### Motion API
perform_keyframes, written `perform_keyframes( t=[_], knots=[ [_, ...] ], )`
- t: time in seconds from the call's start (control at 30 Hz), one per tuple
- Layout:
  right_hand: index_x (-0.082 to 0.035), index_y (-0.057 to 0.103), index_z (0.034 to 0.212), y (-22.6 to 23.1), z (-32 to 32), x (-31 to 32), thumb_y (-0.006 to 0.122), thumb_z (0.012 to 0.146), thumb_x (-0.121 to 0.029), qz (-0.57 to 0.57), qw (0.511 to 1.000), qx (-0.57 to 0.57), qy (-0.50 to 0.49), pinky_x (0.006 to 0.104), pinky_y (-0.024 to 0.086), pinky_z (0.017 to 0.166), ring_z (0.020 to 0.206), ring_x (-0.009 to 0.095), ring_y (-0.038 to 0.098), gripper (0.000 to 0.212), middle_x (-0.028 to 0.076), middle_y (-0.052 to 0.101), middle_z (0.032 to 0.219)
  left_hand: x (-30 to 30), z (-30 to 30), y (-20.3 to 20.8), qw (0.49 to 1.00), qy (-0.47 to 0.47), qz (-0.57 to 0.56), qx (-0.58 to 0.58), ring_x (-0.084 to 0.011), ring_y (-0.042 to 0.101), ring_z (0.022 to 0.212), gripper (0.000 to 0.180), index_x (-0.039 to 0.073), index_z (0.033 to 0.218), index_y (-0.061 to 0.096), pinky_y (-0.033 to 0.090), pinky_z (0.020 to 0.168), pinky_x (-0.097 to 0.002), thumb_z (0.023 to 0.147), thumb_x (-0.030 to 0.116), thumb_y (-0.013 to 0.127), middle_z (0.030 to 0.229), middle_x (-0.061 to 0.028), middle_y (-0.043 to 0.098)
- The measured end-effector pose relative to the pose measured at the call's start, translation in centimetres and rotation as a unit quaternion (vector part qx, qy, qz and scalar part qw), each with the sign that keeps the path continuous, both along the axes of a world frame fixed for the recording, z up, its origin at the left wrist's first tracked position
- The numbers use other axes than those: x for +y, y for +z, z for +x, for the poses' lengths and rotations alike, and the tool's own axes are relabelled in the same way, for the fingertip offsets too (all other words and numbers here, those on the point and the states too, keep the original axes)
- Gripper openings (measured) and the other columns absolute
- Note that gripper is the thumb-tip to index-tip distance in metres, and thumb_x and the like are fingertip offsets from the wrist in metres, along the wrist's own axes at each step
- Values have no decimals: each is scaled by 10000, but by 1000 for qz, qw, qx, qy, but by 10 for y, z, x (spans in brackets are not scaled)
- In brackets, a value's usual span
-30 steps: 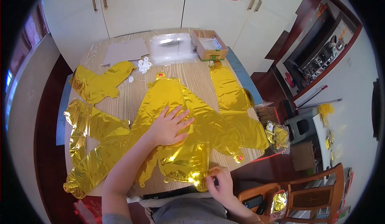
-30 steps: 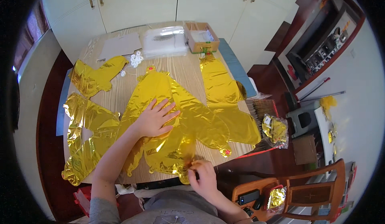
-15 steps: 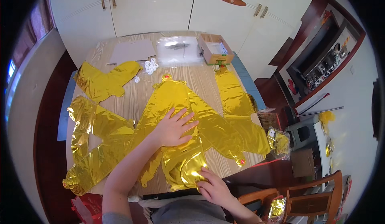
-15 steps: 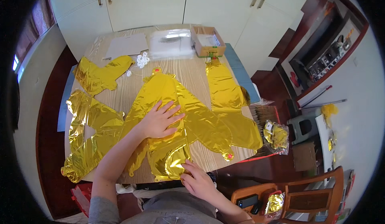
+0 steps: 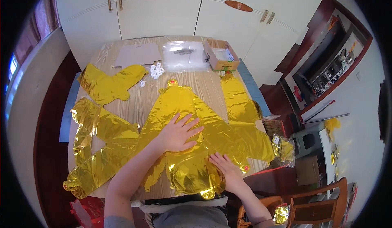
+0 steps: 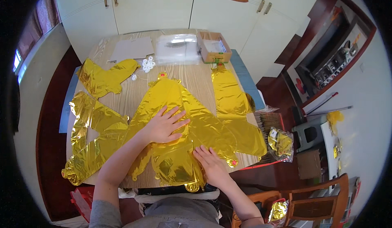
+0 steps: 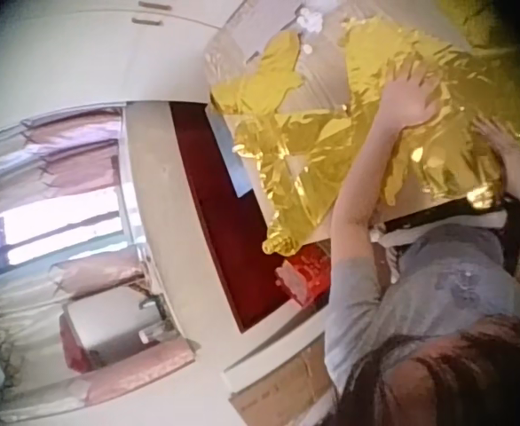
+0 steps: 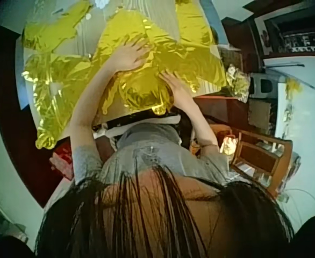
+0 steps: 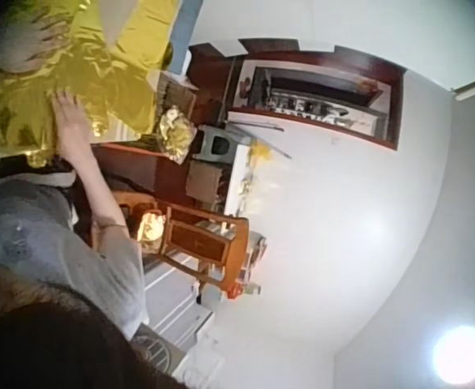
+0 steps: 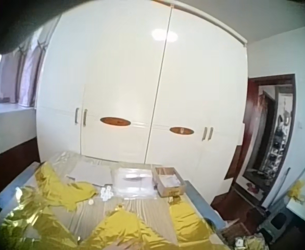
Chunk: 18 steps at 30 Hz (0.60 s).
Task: Manual folding and packaging of gold foil sheets using a cardboard template.
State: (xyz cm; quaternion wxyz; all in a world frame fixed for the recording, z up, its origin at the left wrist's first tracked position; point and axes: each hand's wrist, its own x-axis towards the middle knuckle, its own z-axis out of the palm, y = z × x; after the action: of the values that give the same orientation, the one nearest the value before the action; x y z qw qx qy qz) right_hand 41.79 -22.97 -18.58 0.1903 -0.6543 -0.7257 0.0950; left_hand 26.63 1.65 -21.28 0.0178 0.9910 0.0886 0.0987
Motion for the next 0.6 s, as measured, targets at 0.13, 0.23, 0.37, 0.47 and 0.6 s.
perform_keyframes(
  t=[0.13, 0.23, 0.37, 0.47, 0.6],
  knots=[
    [-24, 508, 1340, -1, -6, 2, 616, 879, -144, 17, 1000, -18, 4, 478, 331, 1114, 1332, 318, 445, 489, 142, 502, 1400, 1, 1, 0, 1000, -5, -5, 1, -327, 308, 1410, 591, 246, 1474, 380, 209, 1136, -569, 948, 508, 442, 1525, -71, 363],
    [-29, 512, 1338, -3, -6, 3, 619, 890, -178, 23, 999, -41, 15, 477, 332, 1111, 1334, 312, 441, 484, 132, 506, 1397, 1, 0, 0, 1000, 0, -10, 2, -328, 306, 1410, 592, 245, 1473, 381, 209, 1136, -568, 947, 508, 443, 1525, -72, 364],
    [-32, 519, 1332, -3, -8, 4, 620, 904, -237, 19, 998, -60, 23, 473, 324, 1117, 1338, 304, 435, 485, 127, 502, 1399, 0, 0, -1, 1000, 0, -4, 0, -329, 307, 1409, 593, 243, 1473, 382, 211, 1135, -566, 945, 507, 445, 1520, -75, 369],
    [-26, 522, 1325, -3, -9, 4, 620, 905, -271, 12, 998, -61, 21, 472, 318, 1122, 1342, 300, 428, 496, 129, 500, 1400, 1, 0, 0, 1000, -2, -1, -2, -328, 314, 1403, 592, 243, 1471, 385, 217, 1131, -562, 945, 507, 445, 1517, -75, 374],
    [-13, 526, 1317, 0, -11, 6, 617, 909, -292, 9, 998, -55, 32, 475, 312, 1126, 1345, 305, 422, 502, 143, 495, 1400, 1, 0, 0, 1000, -4, 2, -8, -326, 325, 1395, 592, 242, 1469, 391, 224, 1124, -559, 943, 507, 450, 1512, -74, 381]
  ],
)
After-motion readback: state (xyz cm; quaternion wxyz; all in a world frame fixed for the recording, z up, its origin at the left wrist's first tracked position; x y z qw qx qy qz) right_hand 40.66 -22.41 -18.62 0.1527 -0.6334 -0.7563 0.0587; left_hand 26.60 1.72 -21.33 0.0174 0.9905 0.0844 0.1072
